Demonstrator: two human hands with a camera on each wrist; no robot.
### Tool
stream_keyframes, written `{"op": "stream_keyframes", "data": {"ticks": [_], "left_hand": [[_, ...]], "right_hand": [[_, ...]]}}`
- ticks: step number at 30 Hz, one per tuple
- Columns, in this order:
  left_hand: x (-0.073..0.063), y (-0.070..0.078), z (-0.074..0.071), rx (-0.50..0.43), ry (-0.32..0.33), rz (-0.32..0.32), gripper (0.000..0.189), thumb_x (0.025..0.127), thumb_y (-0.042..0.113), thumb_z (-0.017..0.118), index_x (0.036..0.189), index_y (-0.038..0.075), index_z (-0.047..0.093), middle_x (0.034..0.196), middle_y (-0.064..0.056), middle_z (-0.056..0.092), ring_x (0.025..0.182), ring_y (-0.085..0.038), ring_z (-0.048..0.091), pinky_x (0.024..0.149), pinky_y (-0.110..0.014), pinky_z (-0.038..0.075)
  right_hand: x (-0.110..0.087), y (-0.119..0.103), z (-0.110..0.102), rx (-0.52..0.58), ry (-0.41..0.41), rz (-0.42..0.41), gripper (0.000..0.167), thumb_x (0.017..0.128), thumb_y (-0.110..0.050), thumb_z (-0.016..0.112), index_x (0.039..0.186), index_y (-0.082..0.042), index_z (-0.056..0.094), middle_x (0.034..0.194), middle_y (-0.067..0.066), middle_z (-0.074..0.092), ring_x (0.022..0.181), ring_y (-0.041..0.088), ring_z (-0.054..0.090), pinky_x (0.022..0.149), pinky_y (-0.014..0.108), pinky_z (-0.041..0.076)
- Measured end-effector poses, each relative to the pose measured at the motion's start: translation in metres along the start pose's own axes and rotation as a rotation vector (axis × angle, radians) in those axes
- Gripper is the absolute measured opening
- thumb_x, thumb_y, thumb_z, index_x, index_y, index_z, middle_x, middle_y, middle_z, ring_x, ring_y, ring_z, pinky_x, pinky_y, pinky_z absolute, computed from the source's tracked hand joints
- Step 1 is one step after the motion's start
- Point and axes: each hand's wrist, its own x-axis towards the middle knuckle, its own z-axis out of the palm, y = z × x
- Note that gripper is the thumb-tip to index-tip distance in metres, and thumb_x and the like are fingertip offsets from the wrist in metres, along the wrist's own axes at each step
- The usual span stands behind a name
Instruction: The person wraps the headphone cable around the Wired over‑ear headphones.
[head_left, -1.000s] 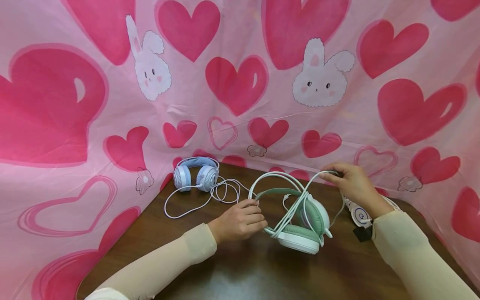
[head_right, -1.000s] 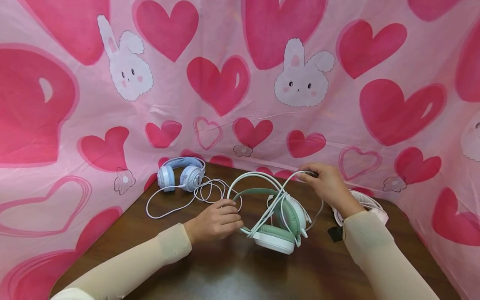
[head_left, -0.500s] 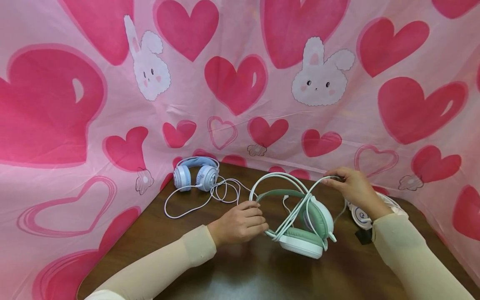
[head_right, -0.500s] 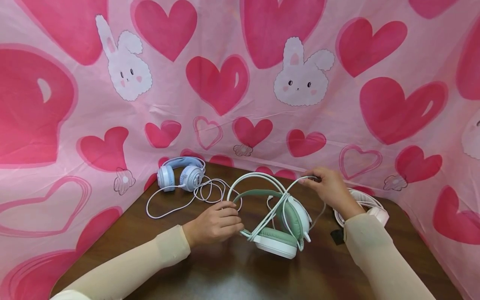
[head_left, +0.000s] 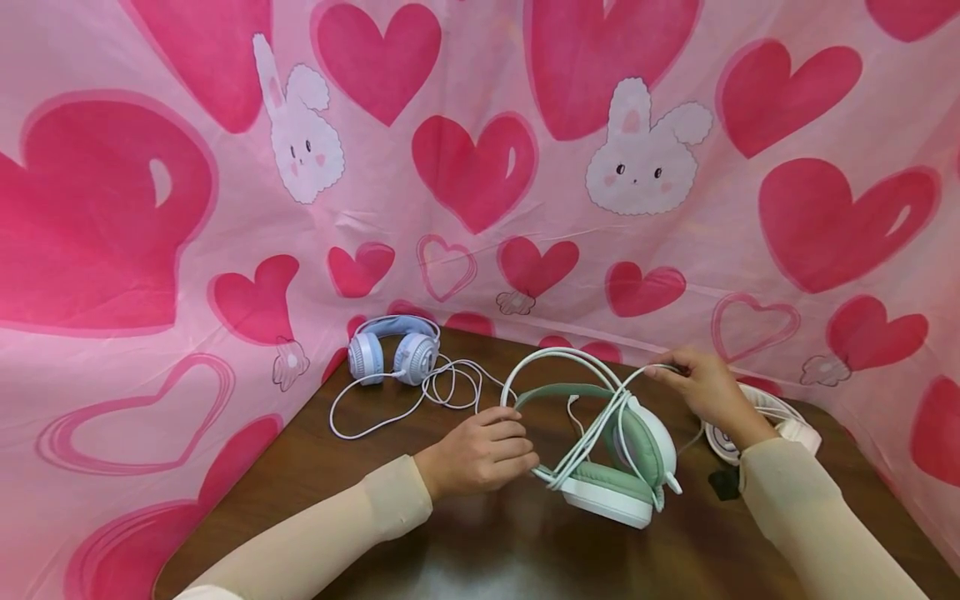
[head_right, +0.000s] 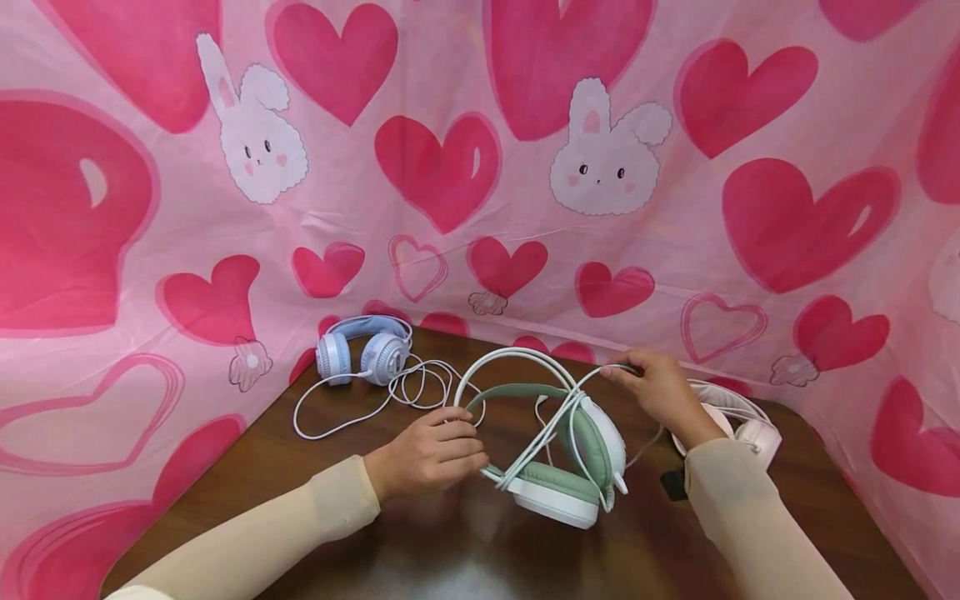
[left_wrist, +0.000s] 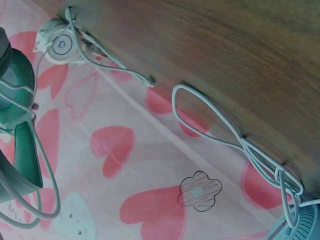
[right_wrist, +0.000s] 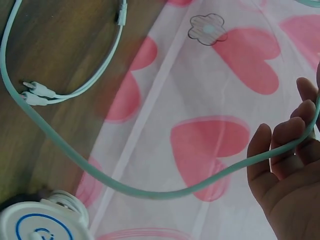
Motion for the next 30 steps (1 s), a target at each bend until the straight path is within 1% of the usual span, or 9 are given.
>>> {"op": "stream_keyframes", "data": {"ticks": [4,6,8,12,16,20,24,27,30], "left_hand": [[0.002,-0.002,-0.005,0.006,0.013,-0.017,0.018,0.097,0.014,0.056,0.096,0.013,0.074,0.092,0.001,0.070,0.087,-0.016,0.065,0.094,-0.041,0.047],[0.003,-0.003,-0.008,0.009,0.019,-0.013,0.017,0.096,0.014,0.057,0.097,0.013,0.074,0.092,0.001,0.070,0.088,-0.016,0.065,0.094,-0.042,0.047],[0.004,-0.003,-0.009,0.008,0.023,-0.005,0.016,0.096,0.014,0.058,0.097,0.013,0.074,0.093,0.001,0.070,0.089,-0.015,0.065,0.094,-0.042,0.047],[0.005,-0.001,-0.012,0.009,0.030,0.005,0.015,0.095,0.014,0.060,0.098,0.013,0.074,0.093,0.001,0.070,0.089,-0.015,0.065,0.094,-0.041,0.047],[0.006,0.002,-0.013,0.012,0.042,0.006,0.014,0.095,0.015,0.061,0.098,0.013,0.074,0.093,0.001,0.070,0.088,-0.014,0.065,0.095,-0.041,0.047],[0.007,0.004,-0.013,0.018,0.056,0.005,0.014,0.095,0.017,0.061,0.098,0.013,0.074,0.093,0.002,0.071,0.087,-0.015,0.065,0.094,-0.041,0.047],[0.011,0.003,-0.014,0.018,0.072,-0.012,0.014,0.095,0.019,0.062,0.096,0.013,0.074,0.092,0.002,0.071,0.085,-0.015,0.064,0.093,-0.040,0.048],[0.014,0.002,-0.015,0.016,0.083,-0.017,0.014,0.095,0.019,0.062,0.096,0.013,0.074,0.091,0.001,0.070,0.085,-0.015,0.064,0.093,-0.041,0.048],[0.016,0.001,-0.015,0.014,0.092,-0.018,0.014,0.095,0.019,0.062,0.096,0.012,0.074,0.091,0.001,0.070,0.085,-0.016,0.064,0.093,-0.041,0.048]], "right_hand": [[-0.003,0.005,0.002,-0.010,0.003,0.038,0.017,0.090,-0.026,0.071,0.094,-0.011,0.075,0.087,0.004,0.070,0.080,0.019,0.057,0.069,0.030,0.045],[-0.005,0.007,0.002,-0.017,0.001,0.060,0.020,0.092,-0.030,0.068,0.095,-0.010,0.075,0.089,0.005,0.070,0.082,0.021,0.058,0.071,0.031,0.045],[-0.007,0.010,0.004,-0.006,-0.003,0.075,0.022,0.093,-0.030,0.066,0.094,-0.010,0.074,0.090,0.006,0.070,0.083,0.021,0.057,0.072,0.031,0.045],[-0.011,0.018,0.010,0.027,0.005,0.070,0.021,0.095,-0.025,0.064,0.094,-0.006,0.073,0.090,0.010,0.068,0.082,0.018,0.055,0.071,0.027,0.043],[-0.014,0.026,0.020,0.044,0.025,0.036,0.019,0.096,-0.021,0.062,0.093,-0.005,0.072,0.089,0.010,0.067,0.079,0.012,0.053,0.068,0.023,0.042],[-0.015,0.032,0.026,0.052,0.042,0.010,0.018,0.096,-0.019,0.062,0.093,-0.005,0.072,0.090,0.008,0.066,0.080,0.010,0.053,0.068,0.022,0.041],[-0.015,0.037,0.030,0.062,0.047,0.046,0.022,0.098,-0.022,0.059,0.096,-0.004,0.071,0.090,0.008,0.066,0.081,0.014,0.055,0.068,0.024,0.043],[-0.015,0.041,0.032,0.088,0.016,0.091,0.028,0.101,-0.026,0.054,0.100,-0.003,0.069,0.091,0.008,0.067,0.082,0.016,0.056,0.068,0.026,0.045],[-0.016,0.044,0.037,0.155,-0.003,0.105,0.029,0.101,-0.030,0.051,0.099,-0.007,0.069,0.090,0.001,0.067,0.080,0.011,0.056,0.067,0.024,0.046]]}}
